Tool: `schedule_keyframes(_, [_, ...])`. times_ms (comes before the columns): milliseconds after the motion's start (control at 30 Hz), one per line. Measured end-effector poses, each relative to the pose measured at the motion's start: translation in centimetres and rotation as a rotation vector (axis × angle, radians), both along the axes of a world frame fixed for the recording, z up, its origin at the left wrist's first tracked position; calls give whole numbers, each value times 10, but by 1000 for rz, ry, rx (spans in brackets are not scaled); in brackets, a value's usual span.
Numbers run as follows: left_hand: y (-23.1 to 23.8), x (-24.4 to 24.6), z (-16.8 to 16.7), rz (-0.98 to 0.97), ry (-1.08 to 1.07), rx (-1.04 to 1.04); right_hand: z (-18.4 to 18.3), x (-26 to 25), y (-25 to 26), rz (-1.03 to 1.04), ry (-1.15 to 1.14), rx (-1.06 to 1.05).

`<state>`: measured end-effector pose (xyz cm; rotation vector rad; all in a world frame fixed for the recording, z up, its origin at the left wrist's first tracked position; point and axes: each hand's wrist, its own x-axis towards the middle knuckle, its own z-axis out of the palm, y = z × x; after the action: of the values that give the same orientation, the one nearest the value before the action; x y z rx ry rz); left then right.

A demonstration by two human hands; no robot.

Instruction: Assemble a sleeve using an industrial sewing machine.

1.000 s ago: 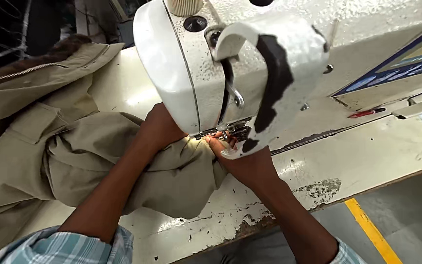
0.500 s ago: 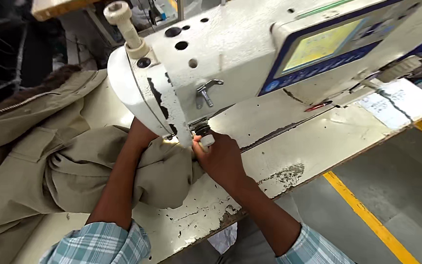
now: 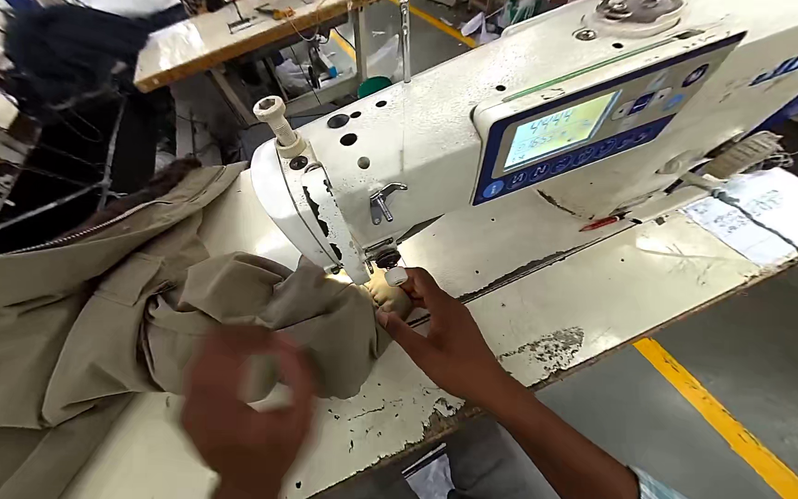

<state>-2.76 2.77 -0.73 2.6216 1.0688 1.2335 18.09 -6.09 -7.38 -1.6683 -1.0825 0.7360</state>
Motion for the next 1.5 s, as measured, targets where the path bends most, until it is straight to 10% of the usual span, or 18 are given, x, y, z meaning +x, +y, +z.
schedule_keyframes(233, [16, 56, -76, -62, 256, 334, 28, -22, 0, -111, 853, -107])
schedule_keyframes(333, [31, 52, -69, -99, 356, 362, 15, -2, -8, 72, 559, -30])
schedule_keyframes(467, [30, 40, -68, -162, 403, 395, -1, 32, 4, 189, -594, 262])
schedule_keyframes(567, [29, 42, -62, -197, 447, 365, 0, 45, 25, 335, -1009, 534])
schedule_keyframes(1233, [17, 43, -43, -180, 688, 42, -7, 47, 12, 447, -892, 330])
schedule_keyframes(1500, [18, 43, -42, -214, 621, 18, 1, 63, 43, 247, -443, 225])
